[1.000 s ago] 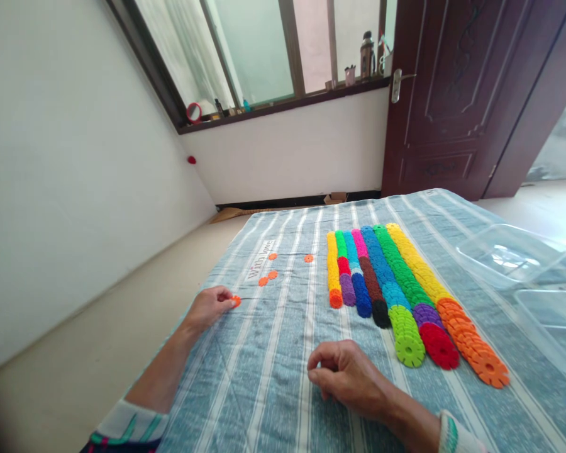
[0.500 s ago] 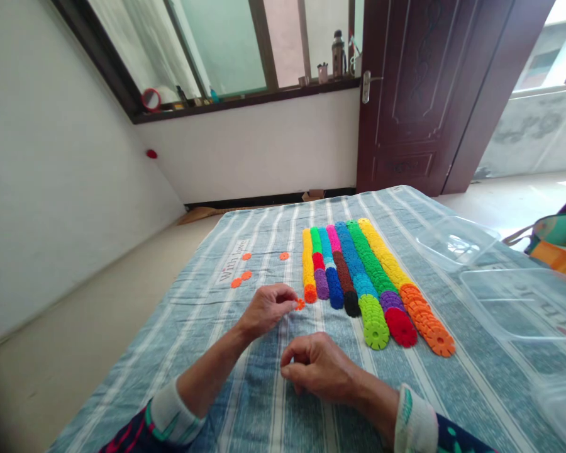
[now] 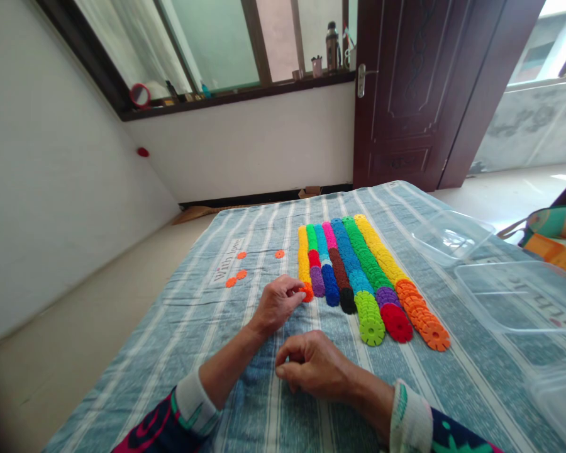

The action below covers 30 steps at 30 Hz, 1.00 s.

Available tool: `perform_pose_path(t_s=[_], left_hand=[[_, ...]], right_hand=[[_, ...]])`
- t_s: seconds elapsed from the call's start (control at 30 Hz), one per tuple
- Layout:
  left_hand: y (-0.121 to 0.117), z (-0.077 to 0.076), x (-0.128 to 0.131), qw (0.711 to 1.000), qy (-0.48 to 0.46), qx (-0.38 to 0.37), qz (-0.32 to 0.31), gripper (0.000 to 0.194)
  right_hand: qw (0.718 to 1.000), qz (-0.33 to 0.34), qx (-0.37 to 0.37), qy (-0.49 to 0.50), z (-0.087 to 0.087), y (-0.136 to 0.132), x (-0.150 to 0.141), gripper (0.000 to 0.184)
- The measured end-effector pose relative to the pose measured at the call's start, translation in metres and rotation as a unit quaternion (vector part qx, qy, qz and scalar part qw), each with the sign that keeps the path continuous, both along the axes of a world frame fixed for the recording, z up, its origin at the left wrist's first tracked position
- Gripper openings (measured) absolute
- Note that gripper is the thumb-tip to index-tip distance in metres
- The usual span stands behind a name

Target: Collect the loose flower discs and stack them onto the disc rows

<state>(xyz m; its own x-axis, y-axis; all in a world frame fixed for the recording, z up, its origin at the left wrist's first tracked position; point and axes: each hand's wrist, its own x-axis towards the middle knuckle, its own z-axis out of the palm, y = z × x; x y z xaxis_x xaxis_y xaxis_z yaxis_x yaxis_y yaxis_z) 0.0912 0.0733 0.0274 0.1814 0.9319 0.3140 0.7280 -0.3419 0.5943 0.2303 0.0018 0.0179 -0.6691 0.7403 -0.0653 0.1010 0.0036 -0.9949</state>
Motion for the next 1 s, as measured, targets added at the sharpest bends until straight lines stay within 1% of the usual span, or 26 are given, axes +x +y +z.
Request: perform_pose_path(t_s=[0.17,0.37,0.57,0.73,0.83,1.0], left_hand=[[-0.002,-0.002,0.001,1.0,0.01,0.004,0.01,0.01],[-0.002,-0.005,0.005,0.998,0.052,0.007,0.021,0.008],[-0.004,-0.005,0.006,0.997,0.073,0.006,0.03,0.008],[-0.006,-0.004,0.009,0.991,0.129,0.041,0.025,0.01],[-0.007,-0.003,0.014,0.984,0.165,0.058,0.04,0.014],[-0.005,-0.002,0.025,0.977,0.191,0.053,0.076,0.024]], right_hand=[[1.0,-0.005,-0.002,-0.001,0.0,-0.001,0.0,0.01],[1.0,-0.004,-0.003,-0.006,0.002,-0.001,0.0,0.011],[1.0,-0.003,-0.003,-0.005,0.003,-0.001,0.0,0.01],[1.0,0.002,0.004,-0.008,0.004,-0.001,0.0,0.01],[1.0,0.003,0.002,-0.007,0.003,-0.001,0.0,0.01],[1.0,0.001,-0.003,0.003,0.002,-0.001,-0.001,0.009]])
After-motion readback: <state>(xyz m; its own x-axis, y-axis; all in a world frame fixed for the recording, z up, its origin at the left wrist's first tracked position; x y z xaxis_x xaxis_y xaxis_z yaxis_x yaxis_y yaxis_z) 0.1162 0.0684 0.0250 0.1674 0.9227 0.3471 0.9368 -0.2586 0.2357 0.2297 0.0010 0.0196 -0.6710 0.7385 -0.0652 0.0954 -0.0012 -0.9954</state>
